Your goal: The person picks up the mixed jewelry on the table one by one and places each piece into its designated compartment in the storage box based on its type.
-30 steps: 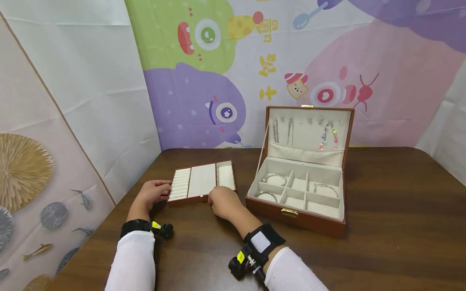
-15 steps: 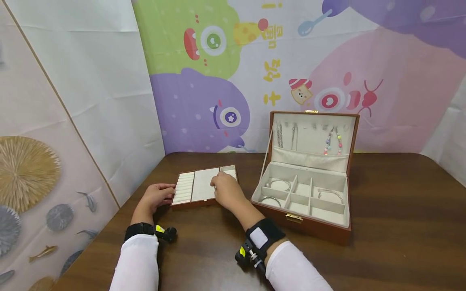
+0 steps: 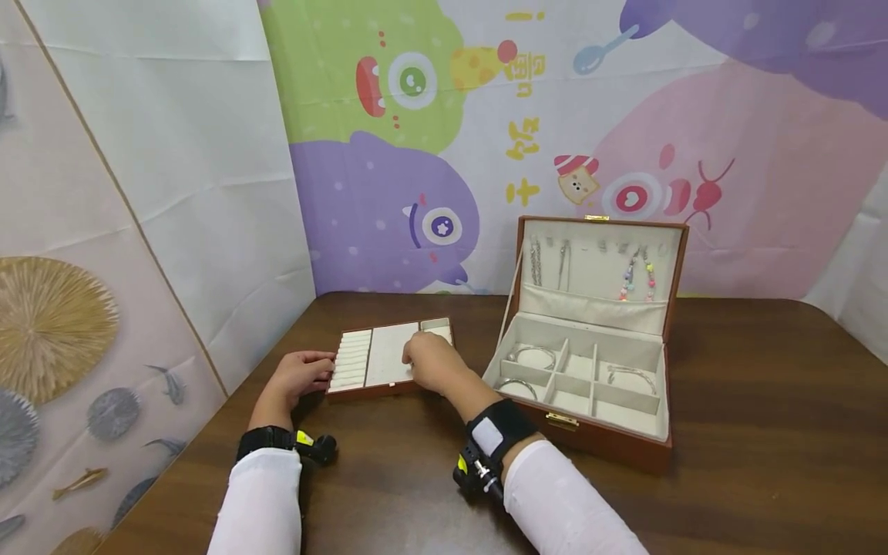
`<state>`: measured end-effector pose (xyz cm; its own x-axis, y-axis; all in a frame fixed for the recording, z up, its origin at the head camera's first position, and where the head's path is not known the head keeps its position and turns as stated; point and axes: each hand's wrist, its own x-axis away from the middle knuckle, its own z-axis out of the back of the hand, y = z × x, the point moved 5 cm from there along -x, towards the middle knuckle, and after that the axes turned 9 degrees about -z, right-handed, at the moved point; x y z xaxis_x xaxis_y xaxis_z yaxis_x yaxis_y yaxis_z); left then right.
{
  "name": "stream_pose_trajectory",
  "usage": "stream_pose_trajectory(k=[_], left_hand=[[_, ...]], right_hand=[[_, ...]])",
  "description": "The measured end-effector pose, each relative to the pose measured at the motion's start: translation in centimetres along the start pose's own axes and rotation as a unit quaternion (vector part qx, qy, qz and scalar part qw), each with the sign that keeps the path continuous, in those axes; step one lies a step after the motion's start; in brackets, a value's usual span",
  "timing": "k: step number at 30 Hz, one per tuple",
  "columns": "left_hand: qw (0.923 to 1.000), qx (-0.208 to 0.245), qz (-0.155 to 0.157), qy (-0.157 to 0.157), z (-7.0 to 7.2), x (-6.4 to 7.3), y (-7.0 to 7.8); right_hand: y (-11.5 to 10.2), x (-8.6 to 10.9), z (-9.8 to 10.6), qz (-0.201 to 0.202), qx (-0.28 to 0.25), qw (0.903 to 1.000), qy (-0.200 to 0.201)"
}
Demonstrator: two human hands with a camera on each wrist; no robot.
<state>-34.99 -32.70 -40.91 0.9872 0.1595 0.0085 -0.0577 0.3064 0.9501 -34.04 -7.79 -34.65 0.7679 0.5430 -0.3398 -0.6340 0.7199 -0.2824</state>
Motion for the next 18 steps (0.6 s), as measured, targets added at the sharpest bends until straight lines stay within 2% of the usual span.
stream_pose_trajectory(k=[8, 18], left_hand=[[1.0, -0.001, -0.003, 0.003, 0.31, 0.42, 0.02], [1.0, -0.001, -0.002, -0.001, -0.02, 0.29, 0.04]], right_hand=[[-0.17, -0.23, -0.55, 0.018, 0.001, 0.9998, 0.012], [-0.12, 0.19, -0.81, 0.01, 0.023, 0.9995, -0.018]])
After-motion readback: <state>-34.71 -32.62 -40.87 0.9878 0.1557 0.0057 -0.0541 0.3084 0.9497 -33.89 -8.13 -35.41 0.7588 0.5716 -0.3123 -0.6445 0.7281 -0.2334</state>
